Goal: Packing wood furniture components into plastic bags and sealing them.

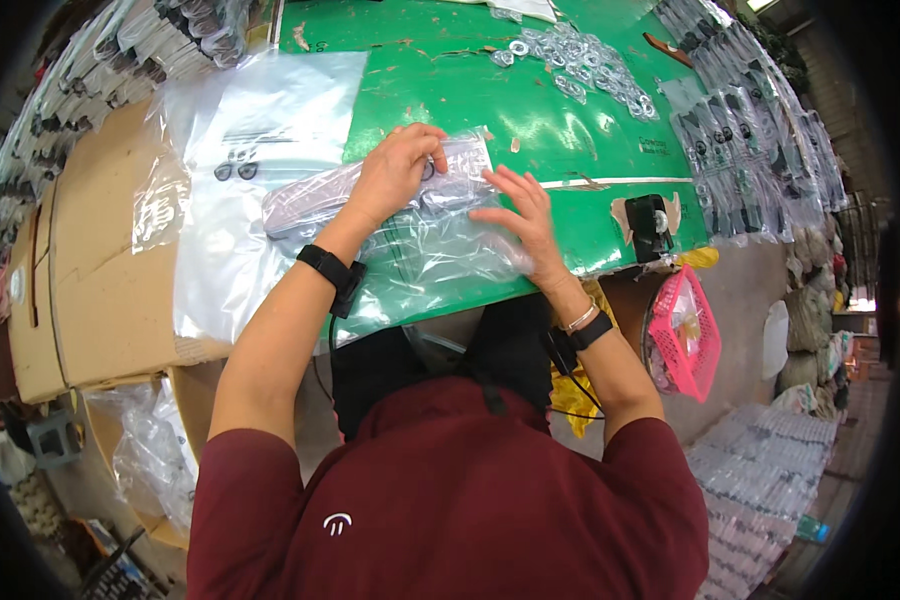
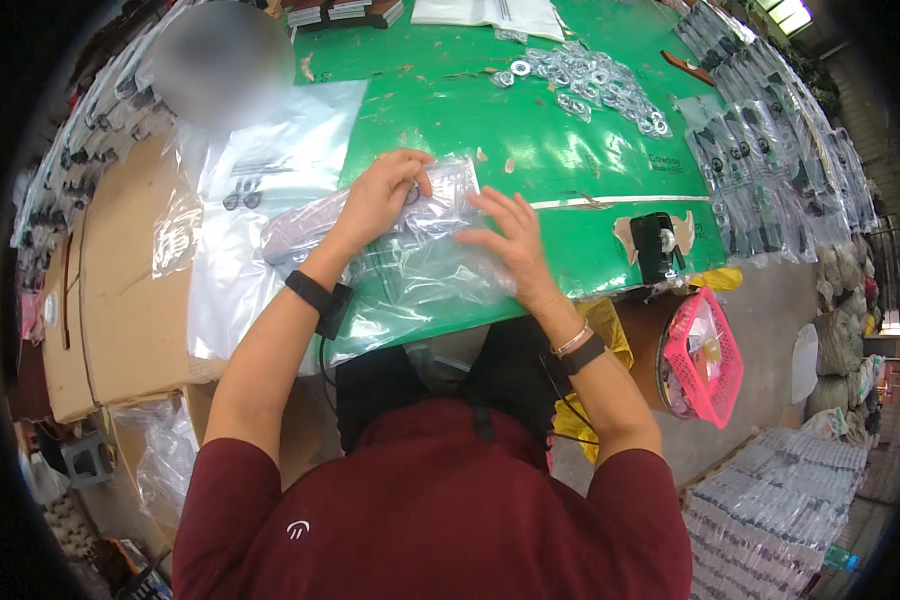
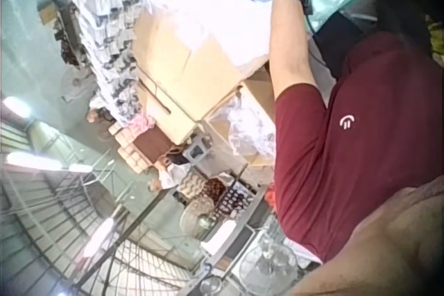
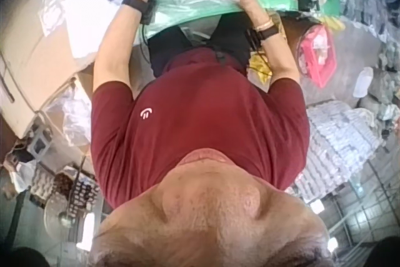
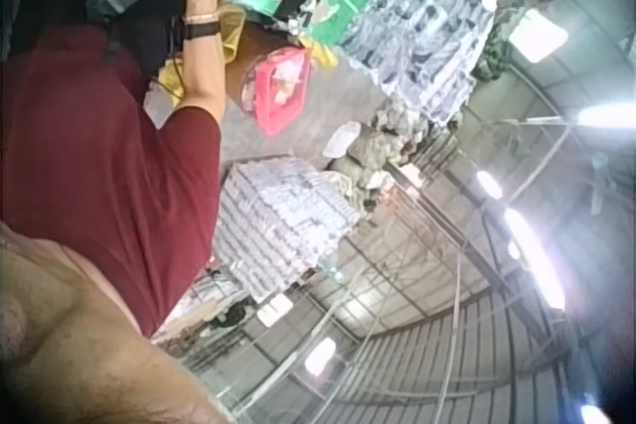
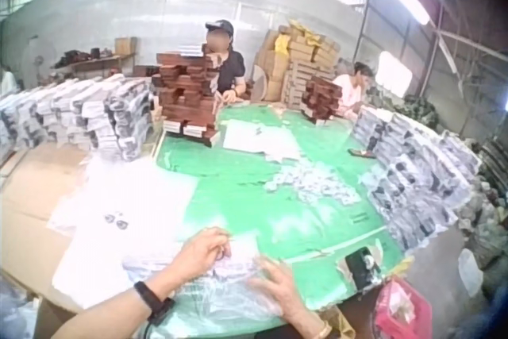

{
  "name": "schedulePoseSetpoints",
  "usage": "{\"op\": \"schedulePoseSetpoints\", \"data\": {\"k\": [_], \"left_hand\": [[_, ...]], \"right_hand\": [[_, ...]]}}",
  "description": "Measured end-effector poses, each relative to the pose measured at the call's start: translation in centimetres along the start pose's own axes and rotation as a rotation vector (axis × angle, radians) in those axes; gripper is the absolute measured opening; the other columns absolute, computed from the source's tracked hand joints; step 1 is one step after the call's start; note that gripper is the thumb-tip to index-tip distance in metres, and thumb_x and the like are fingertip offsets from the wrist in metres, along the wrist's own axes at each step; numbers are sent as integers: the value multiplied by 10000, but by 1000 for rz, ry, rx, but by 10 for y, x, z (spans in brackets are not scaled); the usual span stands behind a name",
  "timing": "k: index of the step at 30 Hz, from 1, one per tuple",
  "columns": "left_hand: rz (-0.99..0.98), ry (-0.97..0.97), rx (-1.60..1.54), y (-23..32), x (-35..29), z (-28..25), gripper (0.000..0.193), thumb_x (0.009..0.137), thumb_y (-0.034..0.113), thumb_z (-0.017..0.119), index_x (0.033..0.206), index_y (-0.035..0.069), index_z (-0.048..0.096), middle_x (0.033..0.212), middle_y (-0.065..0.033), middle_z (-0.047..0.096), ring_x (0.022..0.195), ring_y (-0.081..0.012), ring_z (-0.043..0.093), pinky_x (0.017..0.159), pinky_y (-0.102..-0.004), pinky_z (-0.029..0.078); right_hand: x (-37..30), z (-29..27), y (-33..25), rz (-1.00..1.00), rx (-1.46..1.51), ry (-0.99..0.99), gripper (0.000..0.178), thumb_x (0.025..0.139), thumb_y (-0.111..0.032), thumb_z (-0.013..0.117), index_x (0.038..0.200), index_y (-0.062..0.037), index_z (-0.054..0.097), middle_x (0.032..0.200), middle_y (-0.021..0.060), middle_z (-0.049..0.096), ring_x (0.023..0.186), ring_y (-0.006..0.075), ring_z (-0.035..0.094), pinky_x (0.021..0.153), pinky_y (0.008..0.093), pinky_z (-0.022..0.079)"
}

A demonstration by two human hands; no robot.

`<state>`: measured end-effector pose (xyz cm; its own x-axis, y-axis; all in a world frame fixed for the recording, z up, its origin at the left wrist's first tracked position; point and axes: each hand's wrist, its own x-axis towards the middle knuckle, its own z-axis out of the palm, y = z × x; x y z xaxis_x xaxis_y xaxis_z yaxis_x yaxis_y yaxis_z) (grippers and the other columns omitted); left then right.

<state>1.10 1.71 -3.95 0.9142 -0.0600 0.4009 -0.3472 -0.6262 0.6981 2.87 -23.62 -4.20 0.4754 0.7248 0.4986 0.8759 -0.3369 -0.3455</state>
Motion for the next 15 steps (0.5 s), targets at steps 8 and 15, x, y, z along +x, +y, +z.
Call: {"op": "schedulePoseSetpoints", "data": {"k": [8, 15], "left_hand": [[30, 40, 30, 4, 0, 2, 111, 845, 50, 557, 820, 79, 661, 1107, -64, 662, 937, -312, 594, 821, -378, 500], [90, 25, 84, 1, 0, 0, 113, 827, 93, 610, 913, 66, 679, 1081, -50, 649, 932, -317, 577, 805, -391, 501]], "right_hand": [[48, 3, 15, 15, 371, 20, 160, 821, -136, 635, 956, -68, 687, 1278, 69, 645, 1248, 319, 546, 1104, 472, 353], [64, 43, 28, 204, 489, 178, 250, 871, -103, 622, 1106, -37, 673, 1237, 122, 661, 1198, 323, 579, 1074, 454, 393]]}}
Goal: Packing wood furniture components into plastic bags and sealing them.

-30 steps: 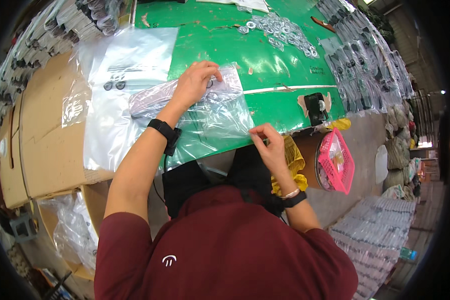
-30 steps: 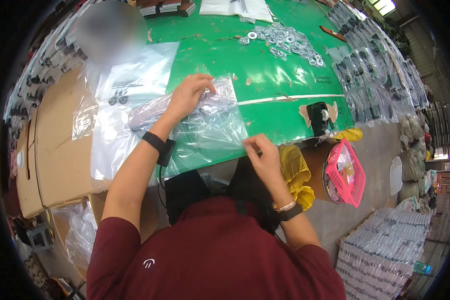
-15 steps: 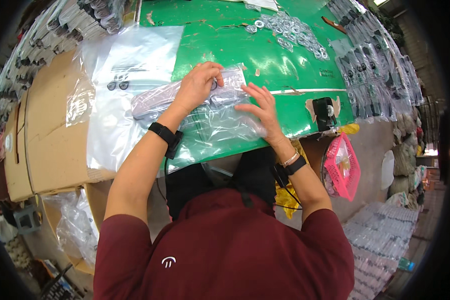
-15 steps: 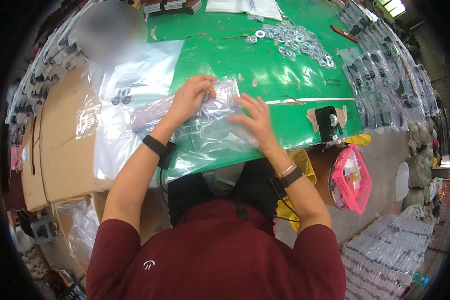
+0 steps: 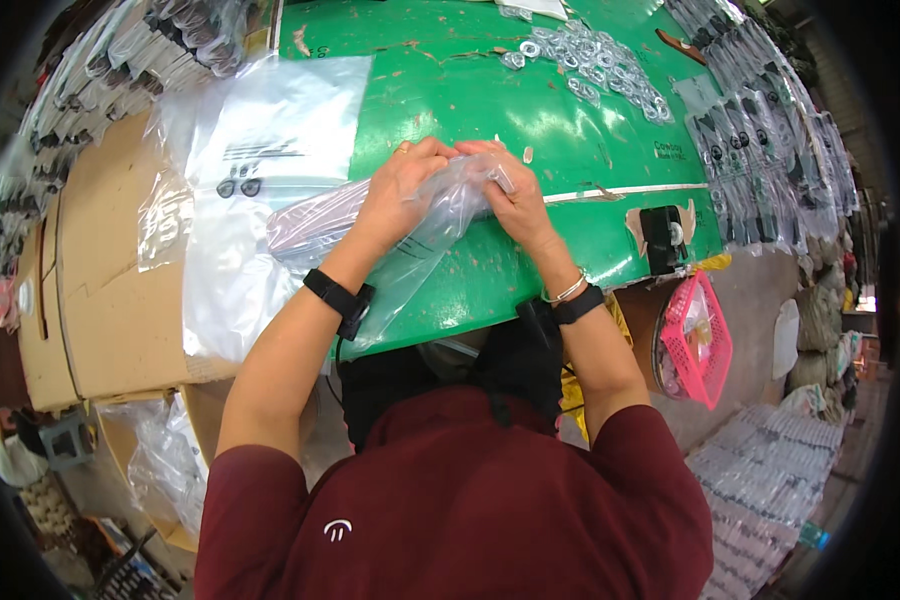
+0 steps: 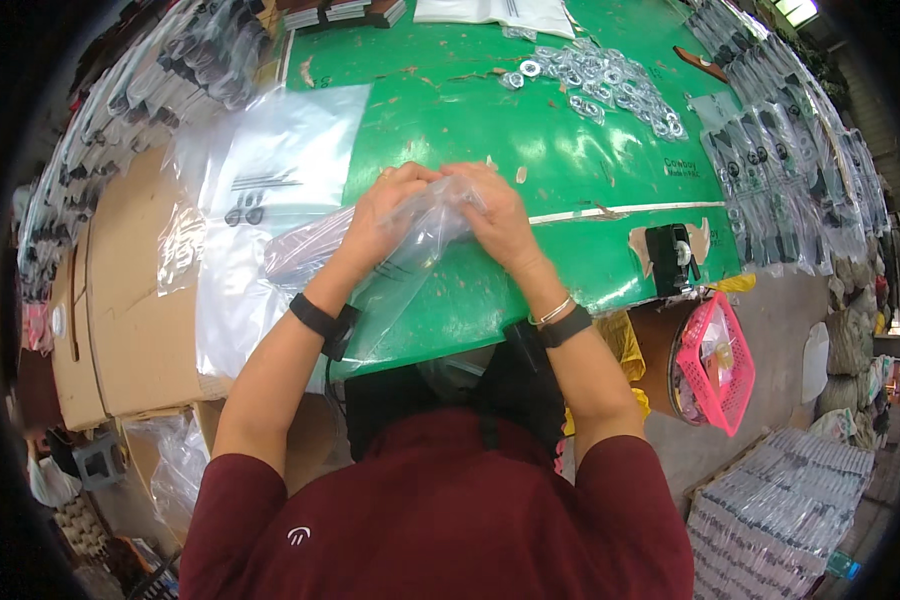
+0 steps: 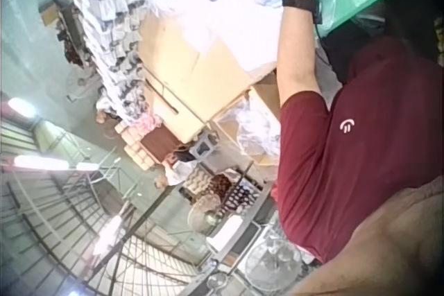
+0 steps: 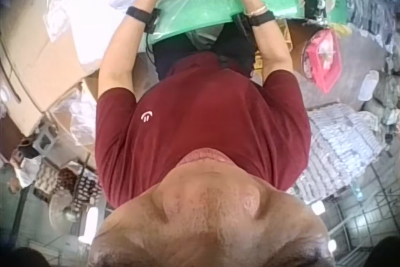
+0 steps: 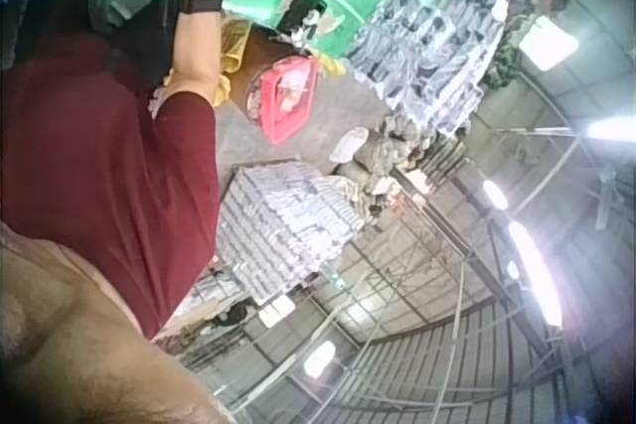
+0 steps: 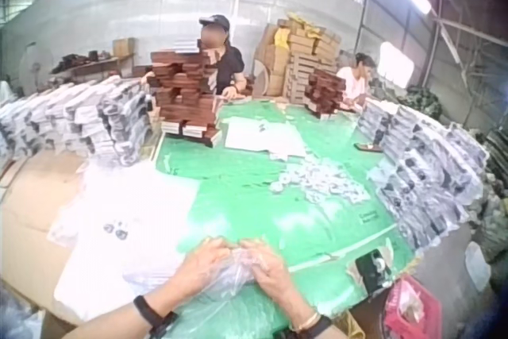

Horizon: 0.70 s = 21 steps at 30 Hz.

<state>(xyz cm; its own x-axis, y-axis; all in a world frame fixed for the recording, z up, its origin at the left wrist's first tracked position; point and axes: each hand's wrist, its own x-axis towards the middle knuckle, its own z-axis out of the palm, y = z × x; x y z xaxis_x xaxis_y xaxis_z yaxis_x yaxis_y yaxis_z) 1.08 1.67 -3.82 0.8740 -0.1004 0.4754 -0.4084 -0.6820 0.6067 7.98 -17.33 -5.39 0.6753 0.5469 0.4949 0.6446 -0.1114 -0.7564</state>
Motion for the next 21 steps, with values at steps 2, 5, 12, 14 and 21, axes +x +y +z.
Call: {"op": "schedulePoseSetpoints", "data": {"k": [2, 5, 12, 14, 21], "left_hand": [[-124, -115, -43, 9, 2, -10, 156, 878, 113, 591, 991, 69, 690, 1176, -75, 651, 1072, -317, 595, 966, -387, 468], [-309, -157, -388, -2, 0, -22, 266, 923, 151, 586, 1165, 72, 663, 1264, -94, 622, 1159, -306, 581, 1019, -396, 439], [-188, -52, 239, 101, -96, -65, 712, 735, 240, 814, 1355, 44, 525, 1422, -161, 501, 1347, -365, 439, 1115, -499, 336], [-257, -76, 332, 111, -142, -77, 721, 692, 220, 829, 1336, 64, 546, 1438, -152, 488, 1359, -364, 426, 1116, -510, 333], [-253, -117, 412, 89, -186, -89, 393, 643, 143, 821, 1019, 133, 706, 1371, -48, 558, 1317, -286, 481, 1069, -454, 390]], "right_hand": [[-2, 2, -3, 68, 2, -12, 268, 875, -94, 624, 1133, -38, 669, 1227, 122, 664, 1183, 314, 591, 1067, 438, 403], [1, 10, -2, -10, -15, 41, 273, 861, -81, 647, 1130, -46, 675, 1168, 128, 678, 1116, 321, 620, 1023, 413, 441], [-4, 6, 8, -61, -126, 84, 245, 845, -51, 648, 1086, -21, 684, 1100, 135, 691, 1049, 328, 633, 961, 397, 475], [-5, 12, 16, -78, -117, 92, 263, 848, -100, 690, 1103, -34, 679, 1106, 144, 682, 1046, 344, 634, 969, 414, 471], [-1, 11, 17, -53, -32, 112, 264, 853, -116, 693, 1107, -41, 694, 1105, 149, 691, 1049, 339, 629, 950, 397, 475]]}}
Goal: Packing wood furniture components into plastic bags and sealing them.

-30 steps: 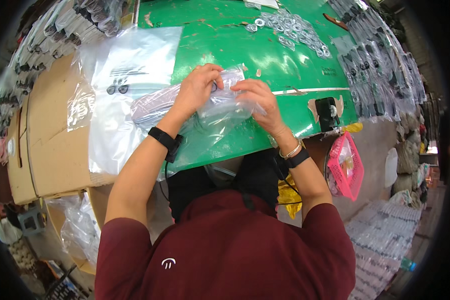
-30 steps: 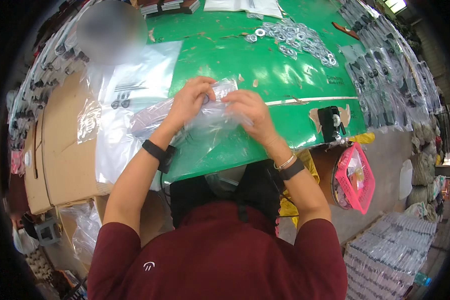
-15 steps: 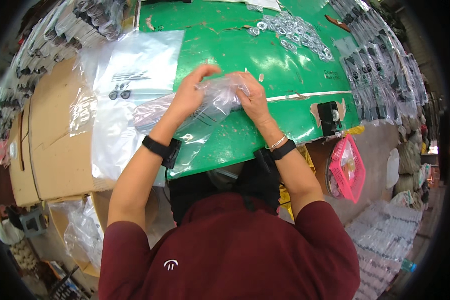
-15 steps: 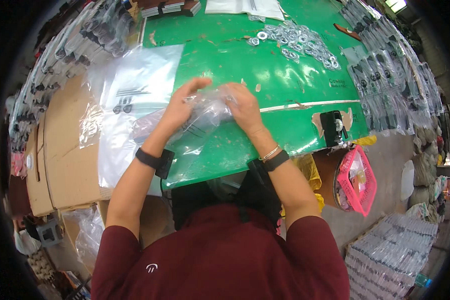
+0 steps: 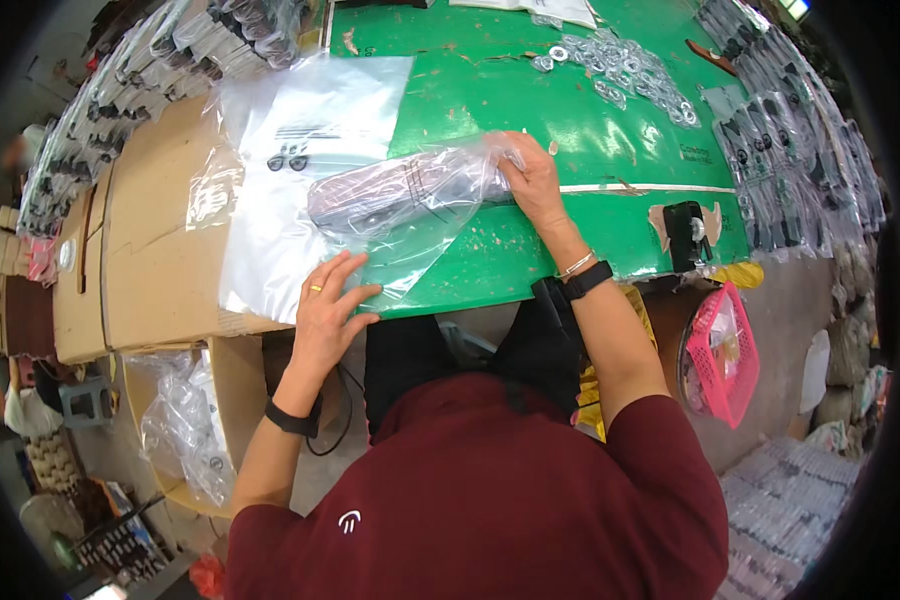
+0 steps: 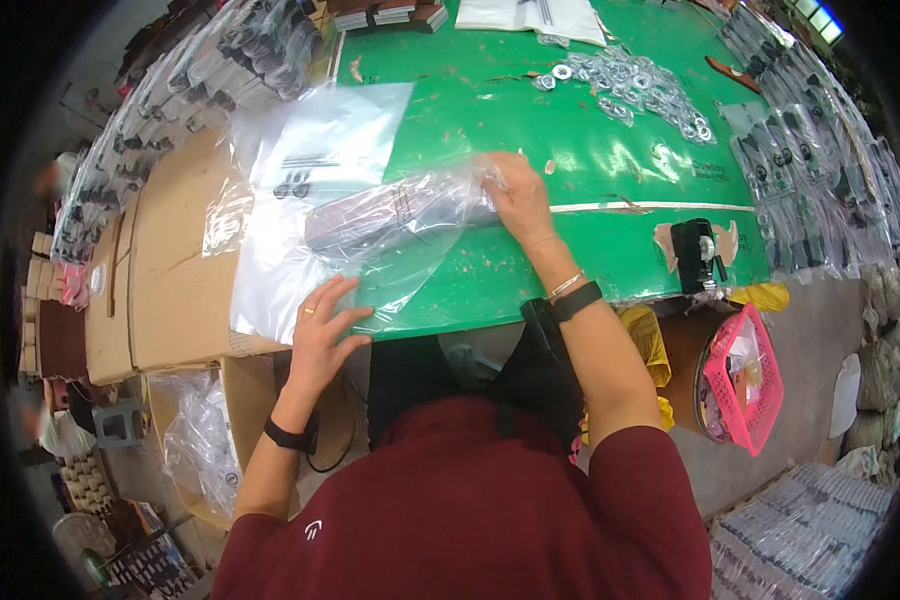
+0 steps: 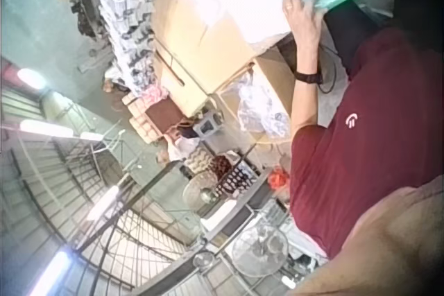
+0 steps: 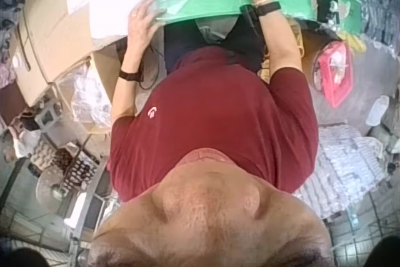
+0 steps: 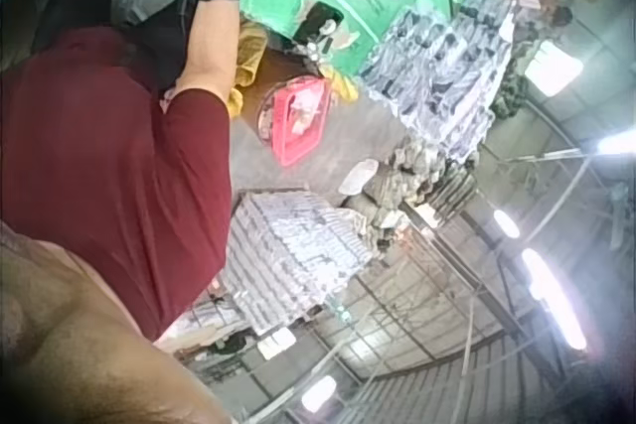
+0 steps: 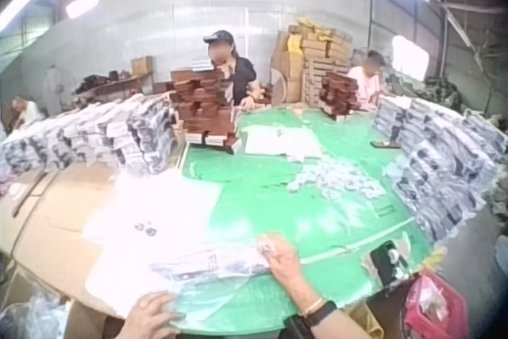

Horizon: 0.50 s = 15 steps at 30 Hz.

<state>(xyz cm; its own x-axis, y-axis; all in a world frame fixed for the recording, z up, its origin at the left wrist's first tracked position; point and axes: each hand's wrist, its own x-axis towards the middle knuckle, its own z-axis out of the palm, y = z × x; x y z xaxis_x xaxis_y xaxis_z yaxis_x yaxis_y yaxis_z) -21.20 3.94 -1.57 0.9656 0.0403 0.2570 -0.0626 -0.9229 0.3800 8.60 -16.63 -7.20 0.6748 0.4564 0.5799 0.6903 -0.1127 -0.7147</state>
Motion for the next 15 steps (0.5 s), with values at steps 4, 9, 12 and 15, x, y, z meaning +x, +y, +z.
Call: {"op": "schedulePoseSetpoints", "data": {"k": [4, 9, 12, 15], "left_hand": [[21, -45, -51, -11, -4, 4, 273, 671, 135, 796, 923, 117, 693, 1263, -14, 622, 1226, -259, 542, 986, -414, 440], [-198, 146, -652, -5, 5, -11, 31, 897, 75, 645, 899, 45, 638, 1005, -67, 703, 963, -184, 637, 842, -299, 473], [-407, 528, -736, -4, 38, -49, 133, 1008, 147, 545, 946, 58, 623, 935, -46, 713, 864, -92, 623, 712, -241, 437], [-431, 557, -843, -28, 65, -45, 109, 999, 151, 557, 967, 64, 614, 934, -63, 712, 845, -89, 631, 682, -230, 429]], "right_hand": [[1, 1, -6, 9, 8, 6, 268, 848, -111, 694, 1107, -43, 697, 1097, 148, 695, 1034, 338, 628, 926, 395, 481], [1, -1, -4, 0, -10, -29, 258, 852, -134, 700, 1089, -33, 699, 1097, 145, 692, 1027, 334, 628, 913, 396, 486], [-15, -22, -5, 24, -30, -78, 259, 862, -155, 706, 1086, -24, 699, 1101, 146, 686, 1031, 331, 628, 902, 392, 492], [-32, -32, -25, 8, -6, -129, 268, 868, -168, 713, 1090, -18, 697, 1101, 147, 682, 1037, 329, 629, 897, 382, 498]]}}
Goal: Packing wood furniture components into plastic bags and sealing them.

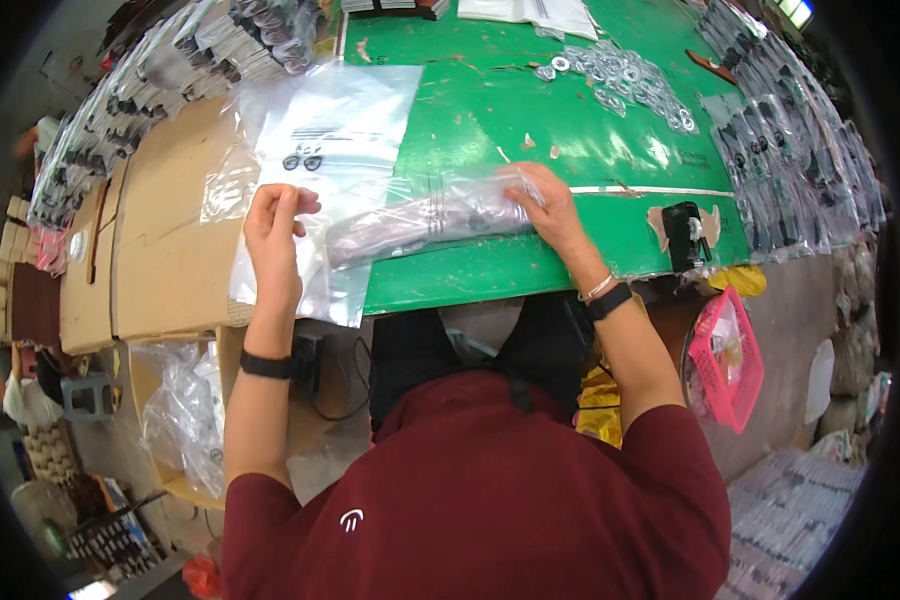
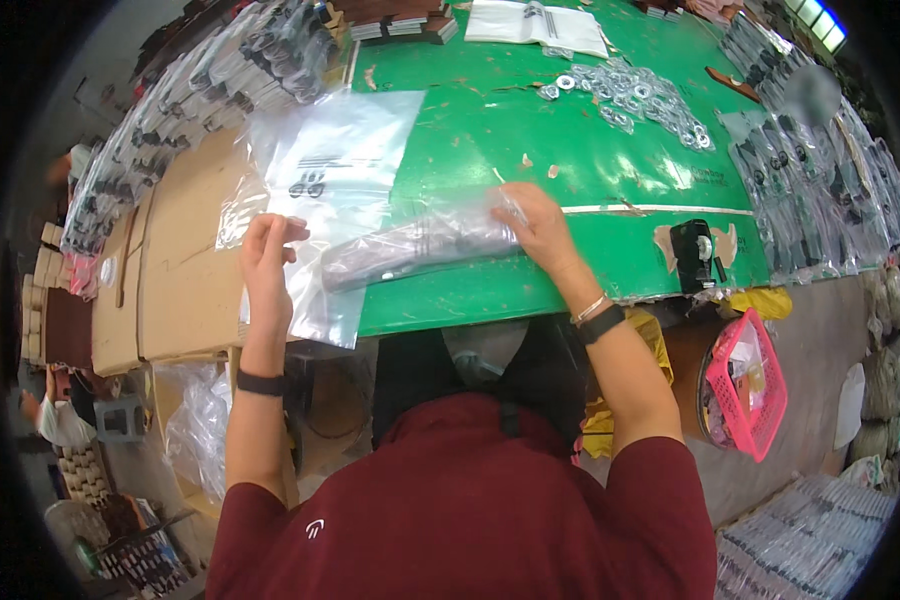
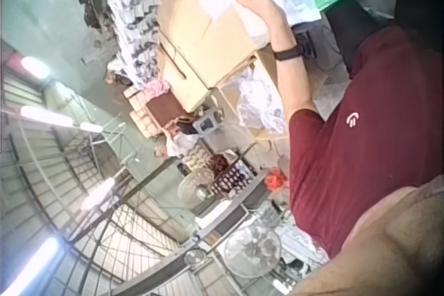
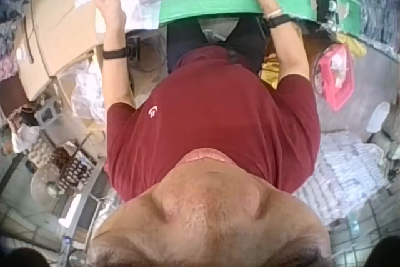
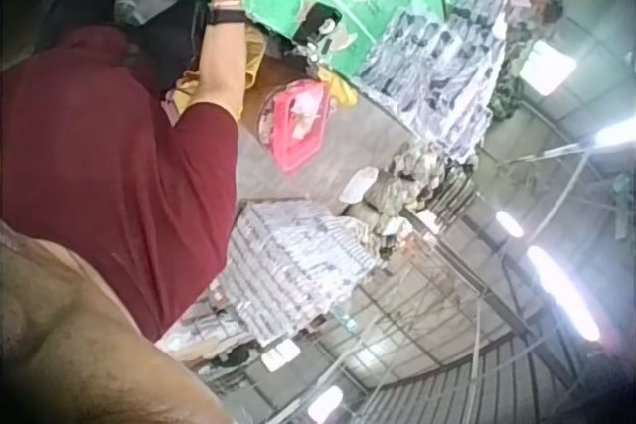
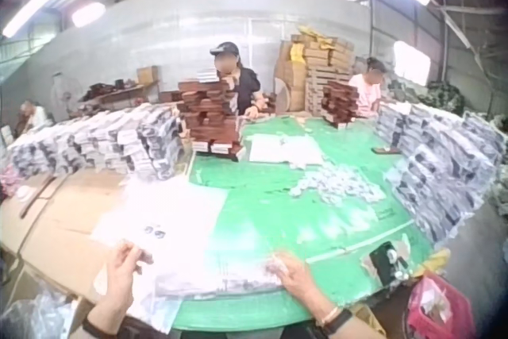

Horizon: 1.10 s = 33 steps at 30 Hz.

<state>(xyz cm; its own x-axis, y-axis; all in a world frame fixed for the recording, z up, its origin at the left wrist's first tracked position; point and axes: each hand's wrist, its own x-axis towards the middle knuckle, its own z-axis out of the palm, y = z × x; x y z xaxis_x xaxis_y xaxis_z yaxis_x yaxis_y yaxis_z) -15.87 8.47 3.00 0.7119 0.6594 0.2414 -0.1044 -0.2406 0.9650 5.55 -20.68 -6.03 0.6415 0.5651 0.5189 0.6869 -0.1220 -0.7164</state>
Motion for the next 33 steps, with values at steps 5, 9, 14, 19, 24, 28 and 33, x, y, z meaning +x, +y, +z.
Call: {"op": "schedulePoseSetpoints", "data": {"k": [5, 9, 14, 19, 24, 28, 33], "left_hand": [[-396, 82, -9, -96, 58, 26, 147, 985, 152, 574, 1069, 40, 618, 1010, -96, 704, 923, -181, 664, 803, -287, 499], [284, 146, 367, -69, 47, 74, 430, 956, 155, 609, 1344, 2, 501, 1335, -172, 559, 1230, -310, 542, 1055, -392, 410], [660, -378, 665, -13, -27, 119, 790, 839, 356, 729, 1518, 139, 388, 1558, -187, 359, 1431, -372, 352, 1168, -522, 257], [725, -291, 472, -56, -15, 190, 405, 770, 213, 721, 1166, 158, 655, 987, -52, 619, 991, -273, 588, 881, -426, 455], [672, -343, 312, -73, 6, 188, 156, 808, 227, 705, 937, 144, 676, 878, -35, 577, 908, -270, 574, 776, -408, 460], [396, -508, 395, -69, 19, 196, 193, 848, 312, 667, 833, 119, 669, 879, -41, 586, 920, -265, 574, 760, -410, 465], [303, -550, 402, -82, 23, 202, 215, 861, 334, 648, 856, 122, 682, 861, -63, 609, 918, -283, 591, 745, -428, 478]], "right_hand": [[-10, -7, -19, -17, -51, 17, 272, 870, -163, 713, 1097, -14, 697, 1081, 160, 693, 1028, 330, 641, 902, 373, 506], [-13, -3, -13, 34, -47, 63, 263, 871, -162, 708, 1081, -4, 698, 1088, 170, 692, 1020, 339, 643, 903, 376, 506], [-5, 10, -29, 98, 20, 2, 224, 900, -175, 637, 1004, 10, 707, 1061, 203, 690, 1002, 372, 638, 907, 437, 490], [-29, -15, -15, 169, -20, 13, 236, 965, -81, 570, 1137, 61, 648, 1112, 183, 661, 1014, 287, 627, 915, 374, 484], [-27, -6, 7, 216, 30, -43, 231, 987, -76, 560, 1164, 70, 591, 1086, 151, 629, 983, 256, 595, 892, 359, 474], [-22, 1, -12, 276, 239, 89, 201, 998, -86, 563, 1123, 70, 582, 1081, 129, 622, 984, 224, 584, 881, 347, 475], [-22, -8, 2, 303, 143, 93, 128, 999, -67, 558, 1037, 51, 587, 962, 88, 616, 888, 167, 557, 807, 304, 477]]}}
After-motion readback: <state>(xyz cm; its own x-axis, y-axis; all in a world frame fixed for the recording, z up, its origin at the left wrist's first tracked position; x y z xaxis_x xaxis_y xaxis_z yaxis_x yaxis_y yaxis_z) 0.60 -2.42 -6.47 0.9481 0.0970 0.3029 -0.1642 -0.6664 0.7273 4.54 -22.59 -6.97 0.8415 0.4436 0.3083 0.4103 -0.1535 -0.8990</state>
